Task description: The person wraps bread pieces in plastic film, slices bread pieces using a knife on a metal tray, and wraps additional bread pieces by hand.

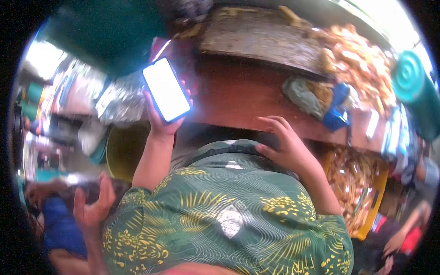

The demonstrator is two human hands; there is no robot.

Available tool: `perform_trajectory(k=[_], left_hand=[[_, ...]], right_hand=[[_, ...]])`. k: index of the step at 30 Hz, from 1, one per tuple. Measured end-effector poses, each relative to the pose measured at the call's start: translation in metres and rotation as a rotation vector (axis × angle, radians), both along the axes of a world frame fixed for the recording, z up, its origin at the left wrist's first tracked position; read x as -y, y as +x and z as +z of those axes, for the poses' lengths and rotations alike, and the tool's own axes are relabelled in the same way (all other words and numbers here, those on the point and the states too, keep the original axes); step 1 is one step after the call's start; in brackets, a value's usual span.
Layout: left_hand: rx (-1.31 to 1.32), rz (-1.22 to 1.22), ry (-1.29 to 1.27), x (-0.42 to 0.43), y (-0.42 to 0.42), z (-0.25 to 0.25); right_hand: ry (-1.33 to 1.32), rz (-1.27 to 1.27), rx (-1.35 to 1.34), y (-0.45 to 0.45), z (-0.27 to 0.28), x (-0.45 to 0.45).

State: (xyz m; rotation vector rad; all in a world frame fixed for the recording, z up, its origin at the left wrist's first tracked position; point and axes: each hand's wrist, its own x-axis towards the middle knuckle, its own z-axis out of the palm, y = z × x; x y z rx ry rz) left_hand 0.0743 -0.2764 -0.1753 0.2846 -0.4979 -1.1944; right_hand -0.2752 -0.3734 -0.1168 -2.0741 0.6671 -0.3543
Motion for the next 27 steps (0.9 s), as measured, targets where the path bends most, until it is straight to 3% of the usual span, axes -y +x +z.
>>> perform_trajectory(k=[3, 4, 7, 8, 12, 14, 18, 22, 27], left_hand=[[-0.041, 0.160, 0.100, -0.040, 0.028, 0.005], [-0.104, 0.114, 0.026, -0.036, 0.024, -0.002], [-0.049, 0.159, -0.006, -0.077, 0.047, 0.000], [-0.029, 0.165, -0.015, -0.088, 0.053, 0.001], [0.055, 0.204, -0.012, -0.116, 0.057, 0.019], [0.093, 0.252, 0.027, -0.124, 0.048, 0.037], [0.058, 0.055, 0.142, -0.149, 0.042, 0.071], [0.060, 0.394, 0.203, -0.156, 0.032, 0.065], [0.114, 0.513, 0.190, -0.163, 0.036, 0.070]], right_hand=[[-0.023, 0.105, -0.018, 0.011, -0.002, 0.001], [-0.033, 0.138, -0.013, 0.000, -0.008, 0.017], [0.204, 0.201, 0.069, 0.006, -0.035, 0.036], [0.404, 0.170, 0.102, 0.007, -0.046, 0.042], [0.574, -0.030, 0.147, 0.016, -0.077, 0.070], [0.746, -0.043, 0.291, 0.011, -0.089, 0.083], [0.954, -0.111, 0.483, 0.005, -0.095, 0.090], [1.053, -0.129, 0.599, 0.000, -0.100, 0.093], [1.030, -0.165, 0.594, 0.002, -0.099, 0.091]])
